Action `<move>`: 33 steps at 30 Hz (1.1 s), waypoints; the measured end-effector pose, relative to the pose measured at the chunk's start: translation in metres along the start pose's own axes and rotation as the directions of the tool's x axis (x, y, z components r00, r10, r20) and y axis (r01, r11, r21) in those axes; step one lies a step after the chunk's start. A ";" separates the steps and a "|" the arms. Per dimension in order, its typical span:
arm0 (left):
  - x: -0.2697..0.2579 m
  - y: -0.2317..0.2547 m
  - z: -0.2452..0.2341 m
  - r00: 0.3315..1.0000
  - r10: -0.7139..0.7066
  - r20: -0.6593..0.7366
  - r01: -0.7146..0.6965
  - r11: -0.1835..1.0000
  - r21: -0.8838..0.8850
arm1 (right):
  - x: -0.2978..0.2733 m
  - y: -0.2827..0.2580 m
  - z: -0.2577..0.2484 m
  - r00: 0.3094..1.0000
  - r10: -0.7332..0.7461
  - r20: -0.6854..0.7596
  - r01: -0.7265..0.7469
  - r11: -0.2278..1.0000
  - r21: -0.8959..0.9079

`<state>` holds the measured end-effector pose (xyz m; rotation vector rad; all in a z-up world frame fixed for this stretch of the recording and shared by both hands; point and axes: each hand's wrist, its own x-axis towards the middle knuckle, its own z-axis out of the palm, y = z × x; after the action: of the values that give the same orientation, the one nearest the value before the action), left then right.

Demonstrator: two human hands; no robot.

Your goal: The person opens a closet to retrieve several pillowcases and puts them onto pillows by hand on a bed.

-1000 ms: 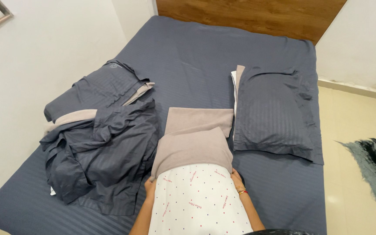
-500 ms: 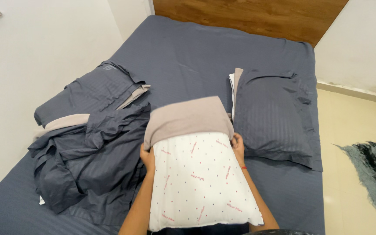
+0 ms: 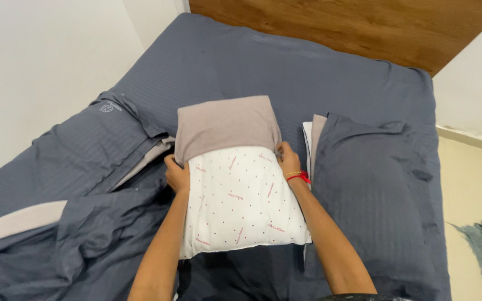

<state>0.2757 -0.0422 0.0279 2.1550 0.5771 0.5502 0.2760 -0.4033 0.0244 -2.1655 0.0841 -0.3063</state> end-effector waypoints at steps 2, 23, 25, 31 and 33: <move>0.010 -0.015 0.030 0.931 -0.291 0.221 0.246 0.946 0.210 | 0.020 0.006 0.020 0.994 0.063 0.085 -0.044 0.978 -0.201; -0.035 -0.043 0.114 0.967 -0.254 0.017 0.218 0.859 0.462 | -0.017 0.056 0.130 0.998 -0.057 -0.001 0.054 0.953 -0.300; -0.038 -0.048 0.116 0.941 -0.335 0.046 0.274 0.835 0.477 | -0.020 0.071 0.137 0.996 -0.084 -0.009 0.078 0.957 -0.281; -0.043 -0.053 0.119 0.961 -0.275 0.018 0.245 0.880 0.407 | -0.027 0.093 0.137 0.993 -0.119 -0.022 0.106 0.946 -0.307; -0.042 -0.055 0.119 0.959 -0.282 0.032 0.248 0.887 0.389 | -0.025 0.096 0.139 0.992 -0.122 -0.032 0.106 0.945 -0.309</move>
<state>0.2970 -0.1071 -0.0914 2.3923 0.9790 0.1995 0.2914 -0.3434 -0.1345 -2.4772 0.0368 -0.4394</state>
